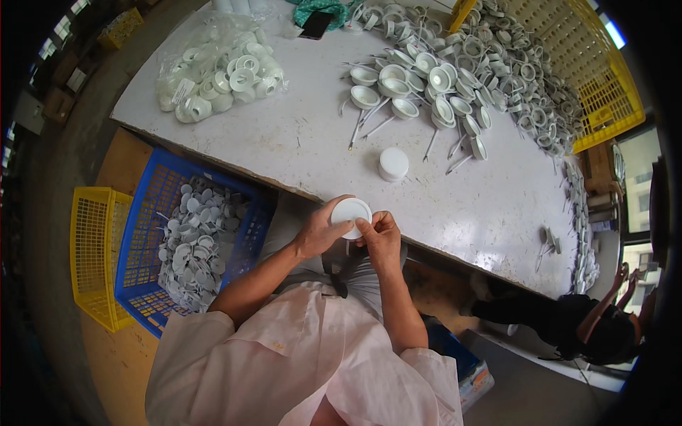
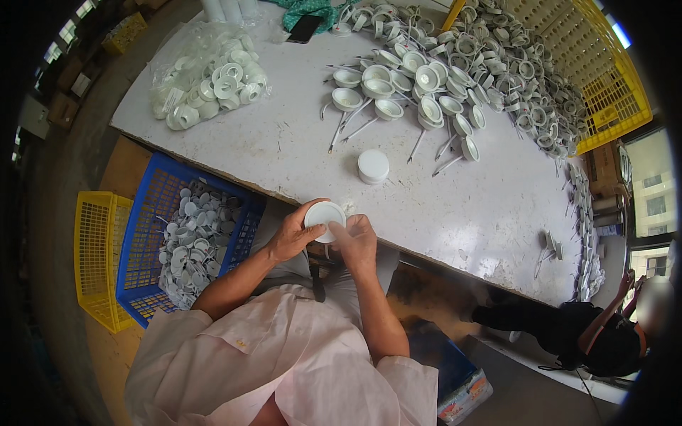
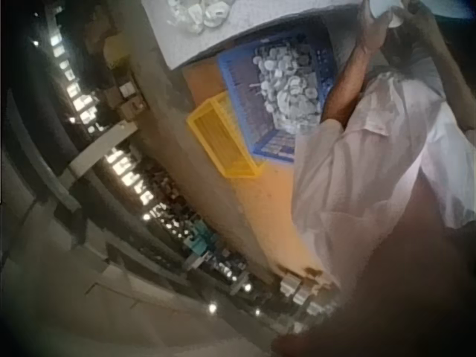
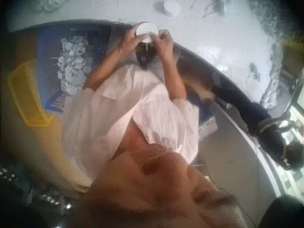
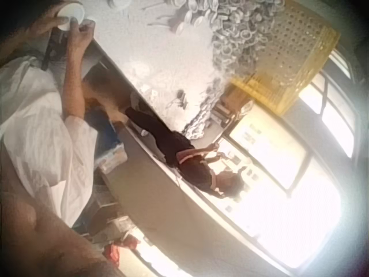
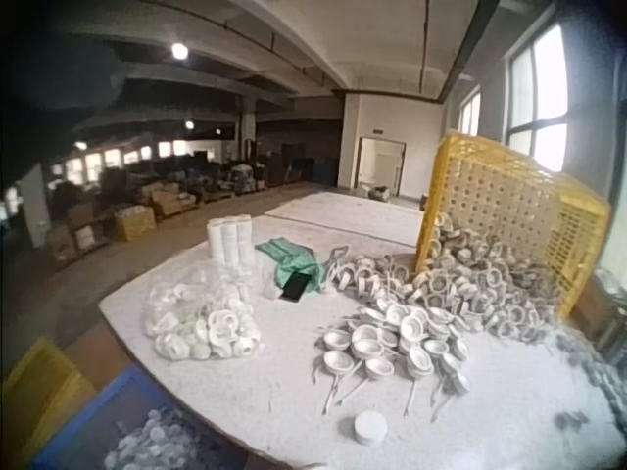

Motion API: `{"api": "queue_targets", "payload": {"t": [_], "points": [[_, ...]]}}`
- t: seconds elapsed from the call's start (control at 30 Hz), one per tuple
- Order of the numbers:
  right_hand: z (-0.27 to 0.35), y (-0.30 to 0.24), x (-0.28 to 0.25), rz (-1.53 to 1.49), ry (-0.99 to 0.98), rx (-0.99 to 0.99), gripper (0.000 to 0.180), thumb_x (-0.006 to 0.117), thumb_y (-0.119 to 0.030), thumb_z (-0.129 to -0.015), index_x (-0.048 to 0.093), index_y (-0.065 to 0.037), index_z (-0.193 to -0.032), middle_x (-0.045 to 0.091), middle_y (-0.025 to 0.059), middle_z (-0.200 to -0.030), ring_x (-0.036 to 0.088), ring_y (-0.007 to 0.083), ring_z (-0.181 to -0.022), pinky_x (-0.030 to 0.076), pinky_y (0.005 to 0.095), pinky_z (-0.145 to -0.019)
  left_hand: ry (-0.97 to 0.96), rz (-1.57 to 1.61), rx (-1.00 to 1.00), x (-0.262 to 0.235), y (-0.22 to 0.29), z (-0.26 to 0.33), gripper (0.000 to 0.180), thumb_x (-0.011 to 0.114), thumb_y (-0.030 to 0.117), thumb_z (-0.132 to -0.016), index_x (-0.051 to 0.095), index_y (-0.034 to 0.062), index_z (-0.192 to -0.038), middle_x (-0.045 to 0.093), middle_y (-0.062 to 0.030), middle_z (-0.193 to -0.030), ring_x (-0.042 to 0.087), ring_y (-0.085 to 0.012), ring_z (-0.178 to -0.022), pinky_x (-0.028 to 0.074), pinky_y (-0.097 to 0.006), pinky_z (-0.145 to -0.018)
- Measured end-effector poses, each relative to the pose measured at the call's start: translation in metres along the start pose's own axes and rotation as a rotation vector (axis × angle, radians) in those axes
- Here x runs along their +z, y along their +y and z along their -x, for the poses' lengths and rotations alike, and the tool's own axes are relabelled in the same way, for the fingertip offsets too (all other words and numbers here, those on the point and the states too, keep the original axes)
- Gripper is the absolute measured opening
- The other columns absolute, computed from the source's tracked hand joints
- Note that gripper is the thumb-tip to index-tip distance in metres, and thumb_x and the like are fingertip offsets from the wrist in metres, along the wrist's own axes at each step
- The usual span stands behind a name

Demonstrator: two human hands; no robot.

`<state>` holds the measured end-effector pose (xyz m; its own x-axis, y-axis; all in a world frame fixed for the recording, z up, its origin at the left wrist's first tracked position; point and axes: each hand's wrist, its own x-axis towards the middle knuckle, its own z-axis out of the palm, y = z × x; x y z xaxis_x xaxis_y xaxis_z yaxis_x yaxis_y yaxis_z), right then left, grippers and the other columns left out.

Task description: The person assembles lamp fixtures by picking up lamp cups from a basket, taking circular covers from a stack, fitting each cover into a lamp cup by hand, and placing the assembled units onto the table.

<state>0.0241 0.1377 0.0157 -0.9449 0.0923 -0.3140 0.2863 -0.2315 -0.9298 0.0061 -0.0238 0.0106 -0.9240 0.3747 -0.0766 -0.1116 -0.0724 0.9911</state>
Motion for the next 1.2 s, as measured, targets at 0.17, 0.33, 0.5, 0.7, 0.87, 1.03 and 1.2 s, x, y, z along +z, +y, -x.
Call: {"api": "queue_targets", "payload": {"t": [0.17, 0.33, 0.5, 0.7, 0.87, 1.03, 1.2], "points": [[0.005, -0.001, 0.004, 0.029, 0.021, -0.031, 0.026, 0.071, -0.007, -0.079, 0.044, -0.006, -0.081, 0.056, 0.0037, -0.068, 0.054, 0.0078, -0.052, 0.044, 0.0201, -0.046, 0.004, -0.023, 0.003, -0.001, -0.002, 0.001, 0.048, 0.059, 0.016, -0.091, 0.041, 0.0000, -0.133, 0.058, -0.0094, -0.113, 0.054, -0.0131, -0.103, 0.046, -0.028, -0.089], [0.005, 0.005, 0.003, 0.085, 0.052, -0.055, 0.027, 0.071, -0.009, -0.079, 0.044, -0.007, -0.080, 0.055, 0.0038, -0.067, 0.053, 0.0080, -0.051, 0.043, 0.0206, -0.046, 0.030, -0.122, 0.001, 0.001, -0.005, 0.000, 0.044, 0.057, 0.011, -0.091, 0.043, 0.0017, -0.132, 0.060, -0.0082, -0.109, 0.056, -0.0113, -0.097, 0.048, -0.026, -0.085], [0.009, 0.005, 0.008, 0.066, 0.048, -0.045, 0.026, 0.068, -0.011, -0.081, 0.043, -0.005, -0.082, 0.056, 0.0055, -0.070, 0.057, 0.0099, -0.055, 0.047, 0.0223, -0.046, 0.031, -0.075, -0.013, 0.000, -0.010, 0.001, 0.044, 0.057, 0.010, -0.090, 0.044, 0.0021, -0.131, 0.060, -0.0085, -0.110, 0.057, -0.0121, -0.097, 0.049, -0.027, -0.084], [0.007, 0.008, 0.008, 0.051, 0.016, -0.035, 0.024, 0.066, -0.011, -0.083, 0.043, -0.004, -0.083, 0.059, 0.0090, -0.074, 0.061, 0.0120, -0.057, 0.049, 0.0225, -0.047, 0.026, 0.014, -0.013, -0.001, -0.017, -0.001, 0.044, 0.058, 0.006, -0.088, 0.044, -0.0001, -0.129, 0.059, -0.0106, -0.110, 0.058, -0.0144, -0.097, 0.055, -0.028, -0.077], [0.003, 0.007, 0.009, 0.048, -0.026, -0.042, 0.025, 0.066, -0.015, -0.088, 0.043, -0.007, -0.080, 0.060, 0.0065, -0.067, 0.057, 0.0088, -0.051, 0.049, 0.0198, -0.046, 0.036, -0.030, -0.024, 0.000, -0.005, 0.000, 0.046, 0.058, 0.002, -0.085, 0.044, -0.0019, -0.128, 0.059, -0.0122, -0.107, 0.061, -0.0154, -0.092, 0.059, -0.027, -0.067], [-0.002, 0.010, 0.007, 0.059, -0.021, -0.001, 0.023, 0.065, -0.015, -0.088, 0.045, -0.006, -0.080, 0.062, 0.0080, -0.067, 0.057, 0.0094, -0.051, 0.049, 0.0200, -0.046, 0.080, -0.107, 0.025, 0.002, -0.010, -0.002, 0.045, 0.057, 0.002, -0.085, 0.044, -0.0019, -0.128, 0.060, -0.0124, -0.105, 0.061, -0.0149, -0.090, 0.059, -0.026, -0.067], [0.001, 0.008, -0.006, 0.020, -0.009, 0.038, 0.017, 0.063, -0.012, -0.088, 0.048, -0.005, -0.083, 0.061, 0.0079, -0.071, 0.058, 0.0098, -0.055, 0.049, 0.0204, -0.050, 0.062, -0.070, 0.048, 0.008, -0.009, -0.003, 0.049, 0.065, 0.009, -0.080, 0.047, -0.0016, -0.125, 0.061, -0.0124, -0.106, 0.060, -0.0152, -0.091, 0.054, -0.028, -0.074]]}}
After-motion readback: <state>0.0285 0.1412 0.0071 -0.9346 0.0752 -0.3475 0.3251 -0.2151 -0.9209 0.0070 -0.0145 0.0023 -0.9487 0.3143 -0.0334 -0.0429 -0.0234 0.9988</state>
